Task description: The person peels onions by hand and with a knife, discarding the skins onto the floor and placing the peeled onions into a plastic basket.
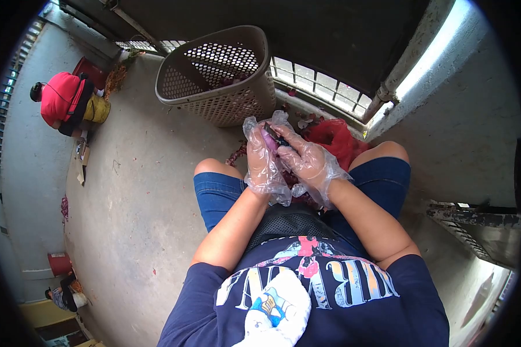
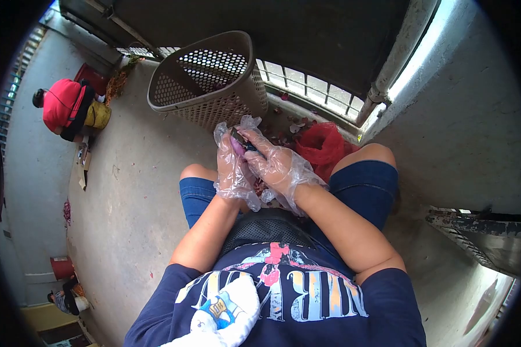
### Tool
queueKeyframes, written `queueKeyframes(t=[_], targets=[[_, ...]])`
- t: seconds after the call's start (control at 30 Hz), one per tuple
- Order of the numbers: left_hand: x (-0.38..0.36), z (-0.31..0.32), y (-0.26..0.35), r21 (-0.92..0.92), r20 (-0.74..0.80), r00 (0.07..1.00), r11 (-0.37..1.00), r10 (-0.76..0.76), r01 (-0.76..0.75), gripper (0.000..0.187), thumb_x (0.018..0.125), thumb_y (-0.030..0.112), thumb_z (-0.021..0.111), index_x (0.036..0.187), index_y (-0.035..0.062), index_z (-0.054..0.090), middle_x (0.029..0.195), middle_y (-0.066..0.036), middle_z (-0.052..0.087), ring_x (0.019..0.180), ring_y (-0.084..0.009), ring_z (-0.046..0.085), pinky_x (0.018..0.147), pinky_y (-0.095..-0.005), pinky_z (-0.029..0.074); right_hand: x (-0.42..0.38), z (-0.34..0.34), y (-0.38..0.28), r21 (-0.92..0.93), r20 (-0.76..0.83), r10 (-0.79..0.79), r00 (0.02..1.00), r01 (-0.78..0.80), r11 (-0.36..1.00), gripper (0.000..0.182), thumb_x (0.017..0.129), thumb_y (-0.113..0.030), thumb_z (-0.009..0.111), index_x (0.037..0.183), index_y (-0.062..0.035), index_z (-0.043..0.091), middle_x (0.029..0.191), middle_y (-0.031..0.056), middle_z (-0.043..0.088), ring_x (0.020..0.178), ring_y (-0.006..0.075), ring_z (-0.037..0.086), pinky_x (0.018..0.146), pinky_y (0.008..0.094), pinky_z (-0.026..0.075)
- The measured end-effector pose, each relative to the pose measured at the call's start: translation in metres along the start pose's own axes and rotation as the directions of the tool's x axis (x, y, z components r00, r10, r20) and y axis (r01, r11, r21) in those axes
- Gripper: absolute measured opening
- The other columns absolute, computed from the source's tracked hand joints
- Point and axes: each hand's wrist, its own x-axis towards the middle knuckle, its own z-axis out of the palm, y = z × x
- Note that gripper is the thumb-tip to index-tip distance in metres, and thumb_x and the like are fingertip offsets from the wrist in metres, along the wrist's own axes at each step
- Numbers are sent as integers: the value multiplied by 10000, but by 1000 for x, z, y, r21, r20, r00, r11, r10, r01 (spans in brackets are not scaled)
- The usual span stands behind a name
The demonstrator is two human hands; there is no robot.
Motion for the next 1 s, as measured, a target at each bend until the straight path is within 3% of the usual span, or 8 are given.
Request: queueKeyframes(t=[0.17, 0.27, 0.47, 0.53, 0.63, 0.73, 0.93, 1.0], targets=[[3, -8, 27, -16, -70, 928, 931, -365, 365, 353, 951, 364, 346, 981, 62, 526, 700, -92, 569, 479, -192, 500, 417, -257, 446, -1, -15, 3, -101, 40, 115, 993, -110, 989, 459, 900, -416, 446, 1340, -297, 390, 1230, 170, 523, 1099, 374, 511, 911, 400, 435], [2, 4, 55, -50, -140, 861, 872, -489, 487, 349, 951, 346, 332, 1009, 58, 522, 738, -104, 575, 528, -206, 522, 451, -269, 471, 3, -37, 6, -208, -40, 148, 988, -153, 966, 521, 890, -497, 420, 1355, -268, 375, 1237, 177, 522, 1130, 351, 505, 945, 395, 409], [-8, 4, 79, -260, 217, 873, 836, -438, 484, 386, 931, 238, 354, 1278, 75, 385, 1121, -150, 500, 814, -248, 575, 638, -314, 548, 4, -40, 8, -422, -20, 341, 940, -317, 849, 563, 893, -481, 423, 1377, -203, 346, 1264, 203, 495, 1153, 357, 491, 969, 390, 386], [-9, 3, 83, -151, 152, 904, 895, -399, 420, 395, 948, 269, 381, 1287, 68, 368, 1069, -153, 507, 801, -239, 568, 693, -319, 557, 5, -33, 22, -148, -63, 95, 993, -104, 984, 580, 889, -465, 454, 1364, -145, 367, 1280, 202, 485, 1188, 339, 467, 979, 384, 374], [-13, 0, 83, -294, 198, 875, 825, -442, 483, 412, 948, 327, 426, 1253, 52, 393, 1044, -170, 506, 809, -234, 566, 693, -308, 560, 3, -38, 21, 5, 78, 162, 984, -163, 987, 582, 874, -440, 506, 1347, -122, 391, 1299, 178, 479, 1217, 315, 447, 988, 362, 364], [-12, -3, 78, -554, 186, 836, 647, -517, 523, 458, 934, 388, 446, 1204, 20, 415, 1030, -193, 517, 828, -234, 573, 689, -303, 561, 1, -40, 7, -128, -26, -19, 999, 16, 992, 571, 859, -404, 544, 1333, -114, 412, 1286, 176, 492, 1198, 324, 464, 982, 353, 370], [-8, -1, 62, -304, 179, 827, 770, -532, 561, 411, 945, 371, 435, 1153, 17, 461, 1018, -139, 556, 855, -187, 587, 720, -290, 551, -7, -35, -22, -13, 199, -97, 975, 101, 995, 604, 873, -340, 551, 1380, -89, 340, 1300, 155, 486, 1204, 261, 469, 1003, 332, 334], [-16, 15, 61, -219, 79, 838, 811, -539, 542, 403, 963, 359, 380, 1199, 44, 466, 1092, -113, 579, 881, -198, 624, 726, -331, 562, -7, -31, -10, -71, 198, -87, 976, 103, 992, 599, 867, -365, 523, 1395, -187, 303, 1265, 182, 506, 1142, 345, 506, 954, 378, 396]])
